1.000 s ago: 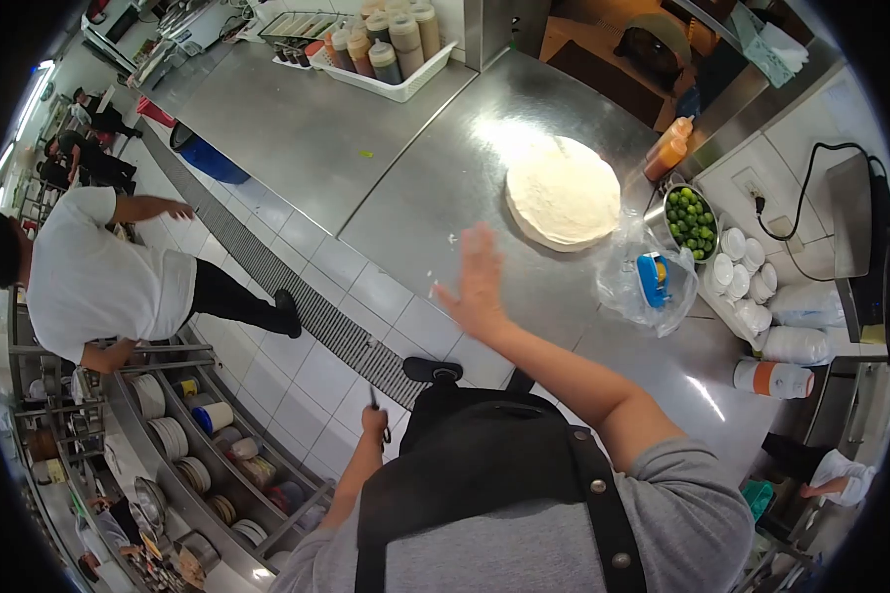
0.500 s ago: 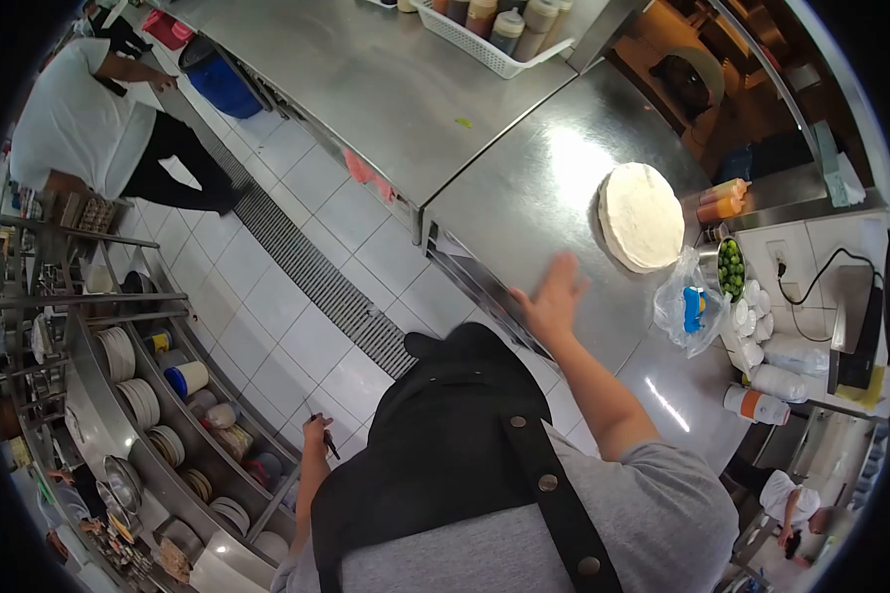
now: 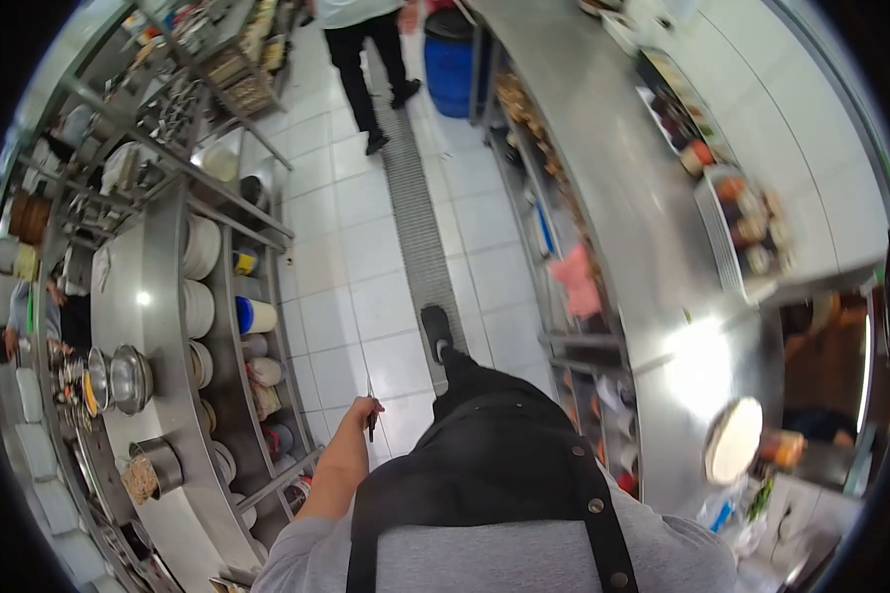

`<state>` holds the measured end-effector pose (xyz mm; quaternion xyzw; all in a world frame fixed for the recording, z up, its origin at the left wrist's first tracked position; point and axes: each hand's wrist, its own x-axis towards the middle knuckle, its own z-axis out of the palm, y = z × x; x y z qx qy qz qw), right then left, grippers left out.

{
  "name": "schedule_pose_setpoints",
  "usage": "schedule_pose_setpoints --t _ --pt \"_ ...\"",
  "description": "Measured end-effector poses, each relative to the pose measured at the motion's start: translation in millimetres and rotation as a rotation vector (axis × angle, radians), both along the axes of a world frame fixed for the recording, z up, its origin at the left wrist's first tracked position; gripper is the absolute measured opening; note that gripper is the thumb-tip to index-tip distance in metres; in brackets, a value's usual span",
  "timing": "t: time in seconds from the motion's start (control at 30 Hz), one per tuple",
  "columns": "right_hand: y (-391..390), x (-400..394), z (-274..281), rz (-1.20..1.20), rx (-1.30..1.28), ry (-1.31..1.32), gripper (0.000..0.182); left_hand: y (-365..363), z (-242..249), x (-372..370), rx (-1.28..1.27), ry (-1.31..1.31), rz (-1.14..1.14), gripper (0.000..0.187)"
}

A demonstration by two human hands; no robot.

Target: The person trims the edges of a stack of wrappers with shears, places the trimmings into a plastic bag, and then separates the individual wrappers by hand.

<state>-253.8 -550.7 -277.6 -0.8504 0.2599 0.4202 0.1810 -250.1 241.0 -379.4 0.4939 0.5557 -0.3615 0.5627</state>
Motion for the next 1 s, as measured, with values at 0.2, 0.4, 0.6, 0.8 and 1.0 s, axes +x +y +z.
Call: schedule_pose_setpoints --t 0.2,0.4,0.6,0.8,1.0 --pt "352 399 -64 0.713 -0.027 -0.21 0.041 129 98 138 0.27 -0.332 0.254 0.04" --pt "761 710 36 0.712 0.237 -0.571 0.052 258 125 159 0.4 -0.431 0.362 0.042" --pt "1053 745 119 1.117 0.623 -0.853 0.041 275 -15 79 0.344 0.053 0.792 0.014" --pt "1092 775 -9 1.384 0.553 -0.455 0.039 379 37 132 0.291 0.09 0.588 0.016" --pt "956 900 -105 1.056 -0.084 -0.047 0.066 598 -29 384 0.193 0.152 0.218 0.018"
